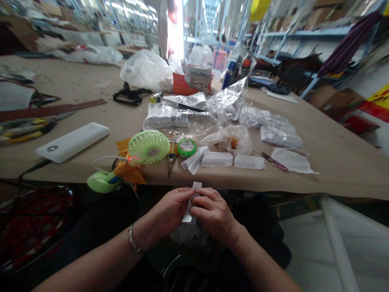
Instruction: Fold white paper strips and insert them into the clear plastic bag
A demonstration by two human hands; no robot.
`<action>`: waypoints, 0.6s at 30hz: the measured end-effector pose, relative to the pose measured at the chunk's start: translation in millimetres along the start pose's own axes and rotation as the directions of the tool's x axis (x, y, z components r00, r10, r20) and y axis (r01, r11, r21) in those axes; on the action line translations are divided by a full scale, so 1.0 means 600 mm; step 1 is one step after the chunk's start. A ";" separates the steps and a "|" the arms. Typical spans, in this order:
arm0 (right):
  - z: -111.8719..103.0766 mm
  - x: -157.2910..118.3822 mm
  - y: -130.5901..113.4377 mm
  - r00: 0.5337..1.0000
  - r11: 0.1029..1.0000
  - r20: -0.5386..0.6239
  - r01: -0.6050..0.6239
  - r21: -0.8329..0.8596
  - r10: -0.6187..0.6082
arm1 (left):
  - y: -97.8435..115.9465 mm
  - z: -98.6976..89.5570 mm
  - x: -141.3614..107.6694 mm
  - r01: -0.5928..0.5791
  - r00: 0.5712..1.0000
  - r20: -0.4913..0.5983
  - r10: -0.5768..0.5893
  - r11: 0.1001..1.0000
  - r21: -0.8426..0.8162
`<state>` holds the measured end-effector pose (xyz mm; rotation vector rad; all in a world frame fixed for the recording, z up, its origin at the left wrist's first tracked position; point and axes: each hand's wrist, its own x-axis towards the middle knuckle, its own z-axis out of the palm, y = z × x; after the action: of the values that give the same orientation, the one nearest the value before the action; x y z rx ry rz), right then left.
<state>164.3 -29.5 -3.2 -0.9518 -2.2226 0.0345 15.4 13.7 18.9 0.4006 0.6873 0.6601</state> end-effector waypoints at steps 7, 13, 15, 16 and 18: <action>-0.026 -0.006 0.012 0.997 0.994 -0.002 -0.072 -0.087 0.072 | -0.002 0.006 -0.004 0.019 0.997 -0.077 -0.016 0.999 0.040; -0.085 -0.035 0.105 0.859 0.665 -0.251 -0.506 -0.549 0.446 | -0.002 0.001 -0.005 0.078 0.987 -0.150 -0.054 0.984 0.158; -0.093 -0.050 0.124 0.846 0.599 -0.205 -0.501 -0.624 0.493 | -0.003 0.000 -0.005 0.085 0.987 -0.148 -0.060 0.982 0.166; -0.094 -0.058 0.130 0.851 0.600 -0.180 -0.483 -0.638 0.493 | -0.004 -0.001 -0.005 0.089 0.986 -0.151 -0.064 0.982 0.168; -0.095 -0.071 0.135 0.872 0.635 -0.165 -0.454 -0.625 0.461 | -0.005 -0.001 -0.004 0.098 0.985 -0.159 -0.071 0.981 0.169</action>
<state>270.7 -11.4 -9.0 -1.8933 -1.9460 -0.5422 14.6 9.9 18.1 0.4846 0.9074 0.5547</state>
